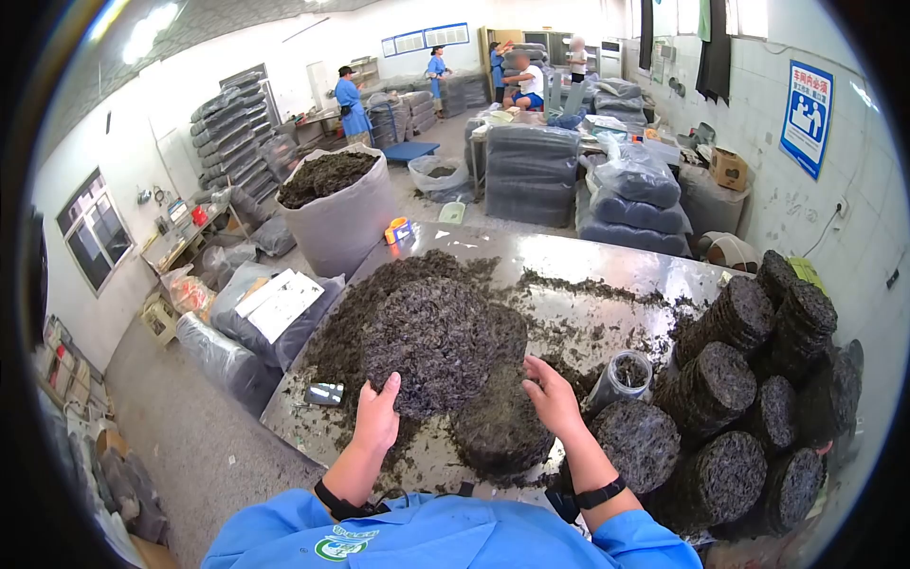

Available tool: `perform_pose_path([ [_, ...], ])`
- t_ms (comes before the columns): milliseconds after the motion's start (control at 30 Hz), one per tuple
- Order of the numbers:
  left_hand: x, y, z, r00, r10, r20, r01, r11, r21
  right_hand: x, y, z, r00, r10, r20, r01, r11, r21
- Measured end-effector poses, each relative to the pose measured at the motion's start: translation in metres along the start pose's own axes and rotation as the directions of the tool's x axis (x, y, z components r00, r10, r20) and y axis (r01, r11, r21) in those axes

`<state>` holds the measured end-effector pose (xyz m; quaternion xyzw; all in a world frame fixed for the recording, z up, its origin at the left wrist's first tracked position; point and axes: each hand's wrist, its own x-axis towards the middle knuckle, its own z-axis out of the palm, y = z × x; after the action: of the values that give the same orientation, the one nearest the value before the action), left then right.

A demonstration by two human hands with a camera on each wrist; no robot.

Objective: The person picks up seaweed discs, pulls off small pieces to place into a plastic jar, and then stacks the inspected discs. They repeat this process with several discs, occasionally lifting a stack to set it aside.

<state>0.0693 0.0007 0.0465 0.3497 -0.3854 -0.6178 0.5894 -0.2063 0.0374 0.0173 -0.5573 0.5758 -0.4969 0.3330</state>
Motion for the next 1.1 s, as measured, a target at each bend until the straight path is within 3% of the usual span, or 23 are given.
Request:
perform_pose_path([
  [33, -0.001, 0.001, 0.001, 1.000, -0.001, -0.002, 0.001, 1.000, 0.000, -0.002, -0.007, 0.001, 0.996, -0.092, 0.005, 0.091, 0.977, -0.191],
  [100, -0.004, 0.006, 0.006, 1.000, 0.020, 0.006, -0.020, 0.998, -0.057, -0.009, -0.027, 0.000, 0.998, -0.050, 0.025, 0.054, 0.968, -0.246],
  [167, -0.004, 0.003, 0.005, 1.000, -0.004, 0.012, 0.005, 0.994, -0.112, -0.016, -0.045, 0.002, 0.967, -0.254, 0.003, 0.224, 0.850, -0.477],
  [267, -0.003, 0.001, 0.004, 0.999, -0.035, 0.022, 0.038, 0.982, -0.183, -0.026, -0.063, 0.007, 0.950, -0.308, 0.045, 0.271, 0.748, -0.606],
  [300, -0.003, 0.000, 0.004, 0.999, -0.042, 0.025, 0.047, 0.979, -0.198, -0.029, -0.070, 0.008, 0.950, -0.308, 0.044, 0.271, 0.748, -0.606],
  [367, -0.003, -0.002, 0.004, 0.999, -0.051, -0.002, 0.050, 0.981, -0.185, -0.036, -0.082, 0.012, 0.907, -0.403, 0.124, 0.370, 0.619, -0.693],
  [433, -0.005, -0.005, 0.007, 0.998, -0.060, -0.030, 0.054, 0.984, -0.172, -0.041, -0.085, 0.019, 0.890, -0.437, 0.133, 0.402, 0.613, -0.680],
  [500, -0.009, -0.007, 0.013, 0.992, -0.128, -0.022, 0.121, 0.971, -0.208, -0.046, -0.086, 0.025, 0.828, -0.491, 0.272, 0.502, 0.433, -0.749],
  [567, -0.014, -0.007, 0.022, 0.987, -0.160, -0.028, 0.150, 0.965, -0.213, -0.046, -0.077, 0.032, 0.819, -0.503, 0.275, 0.515, 0.436, -0.738],
  [633, -0.018, -0.010, 0.027, 0.973, -0.231, 0.016, 0.228, 0.944, -0.237, -0.045, -0.071, 0.034, 0.791, -0.508, 0.341, 0.522, 0.270, -0.809],
  [667, -0.018, -0.013, 0.027, 0.964, -0.262, 0.032, 0.262, 0.935, -0.239, -0.046, -0.073, 0.034, 0.801, -0.513, 0.310, 0.524, 0.349, -0.777],
  [933, -0.021, -0.018, 0.034, 0.934, -0.357, 0.013, 0.349, 0.904, -0.247, -0.041, -0.061, 0.027, 0.747, -0.585, 0.317, 0.577, 0.333, -0.746],
  [1033, -0.025, -0.011, 0.036, 0.920, -0.387, 0.070, 0.392, 0.892, -0.226, -0.036, -0.059, 0.020, 0.756, -0.590, 0.283, 0.565, 0.371, -0.737],
  [1100, -0.022, 0.003, 0.039, 0.878, -0.345, 0.332, 0.453, 0.823, -0.343, -0.031, -0.056, 0.014, 0.784, -0.589, 0.196, 0.523, 0.458, -0.719],
])
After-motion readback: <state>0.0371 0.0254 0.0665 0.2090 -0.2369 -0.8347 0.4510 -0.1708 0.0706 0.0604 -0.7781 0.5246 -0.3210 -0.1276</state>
